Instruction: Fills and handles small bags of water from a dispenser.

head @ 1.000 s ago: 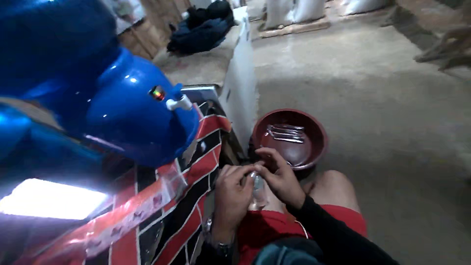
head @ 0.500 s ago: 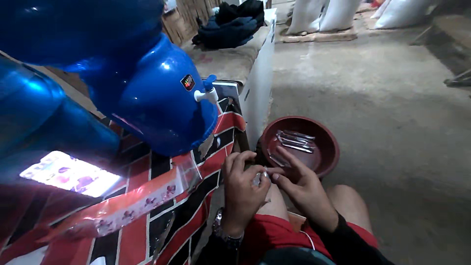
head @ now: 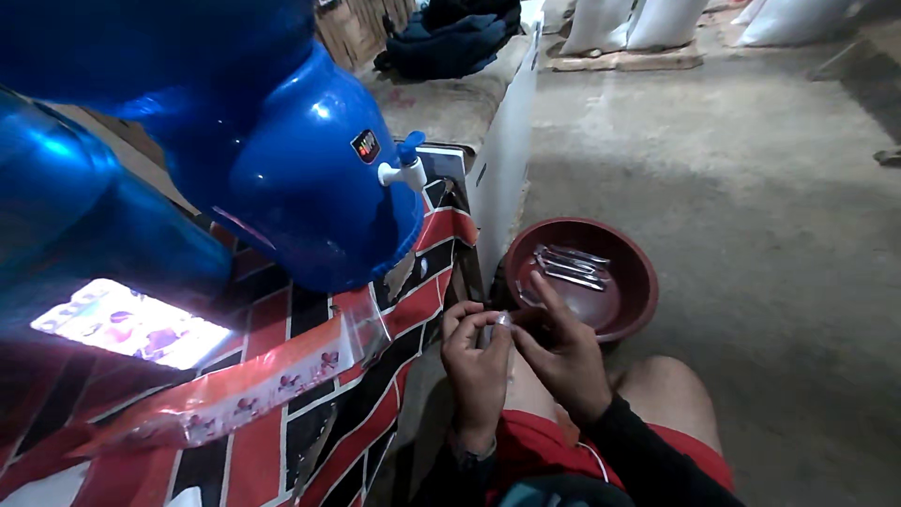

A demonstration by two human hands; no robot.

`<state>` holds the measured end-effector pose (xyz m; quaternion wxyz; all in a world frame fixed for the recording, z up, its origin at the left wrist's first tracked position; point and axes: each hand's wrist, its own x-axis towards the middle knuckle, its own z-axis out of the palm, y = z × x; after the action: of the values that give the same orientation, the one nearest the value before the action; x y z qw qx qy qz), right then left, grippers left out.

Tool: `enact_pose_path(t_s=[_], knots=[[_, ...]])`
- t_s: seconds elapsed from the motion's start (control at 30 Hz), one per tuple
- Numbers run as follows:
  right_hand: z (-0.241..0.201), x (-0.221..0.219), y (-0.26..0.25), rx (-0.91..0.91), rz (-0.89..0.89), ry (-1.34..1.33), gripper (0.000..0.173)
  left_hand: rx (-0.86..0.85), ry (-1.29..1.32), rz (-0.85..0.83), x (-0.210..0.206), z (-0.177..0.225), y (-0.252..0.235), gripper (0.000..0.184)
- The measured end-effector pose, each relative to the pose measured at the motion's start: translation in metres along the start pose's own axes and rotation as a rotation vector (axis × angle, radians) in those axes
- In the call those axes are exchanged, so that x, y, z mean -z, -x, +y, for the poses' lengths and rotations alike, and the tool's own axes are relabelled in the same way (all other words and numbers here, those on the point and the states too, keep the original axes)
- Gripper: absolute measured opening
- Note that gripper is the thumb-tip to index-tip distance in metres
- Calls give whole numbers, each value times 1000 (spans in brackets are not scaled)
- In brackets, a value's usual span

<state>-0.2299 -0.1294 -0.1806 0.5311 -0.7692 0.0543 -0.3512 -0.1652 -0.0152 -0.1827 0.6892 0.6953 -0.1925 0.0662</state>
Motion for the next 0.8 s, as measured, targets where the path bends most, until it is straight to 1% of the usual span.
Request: enact_pose_path(t_s=[0.07, 0.17, 0.27, 0.33, 0.43, 0.57, 0.73, 0.8], knots=[[4, 0, -8, -41, 1, -57, 74, -17, 15, -24, 0, -5, -3, 7], [12, 5, -21, -124, -50, -118, 77, -53, 34, -85, 1, -18, -16, 9], [25, 5, -30, -186, -73, -161, 73, -58, 86, -143, -3, -33, -27, 11], [29, 1, -36, -209, -90, -172, 70, 9, 182, -180, -5, -40, -33, 12], [27, -4, -42, -248, -108, -131, 65, 179, 378, -271, -2, -44, -39, 10], [26, -8, -44, -228, -135, -62, 50, 312, 525, -350, 4, -47, -43, 15], [29, -12, -42, -160, -176, -48, 31, 397, 640, -341, 8, -50, -43, 17], [31, -13, -41, -98, -183, -6, 30, 433, 672, -320, 7, -50, -43, 19]])
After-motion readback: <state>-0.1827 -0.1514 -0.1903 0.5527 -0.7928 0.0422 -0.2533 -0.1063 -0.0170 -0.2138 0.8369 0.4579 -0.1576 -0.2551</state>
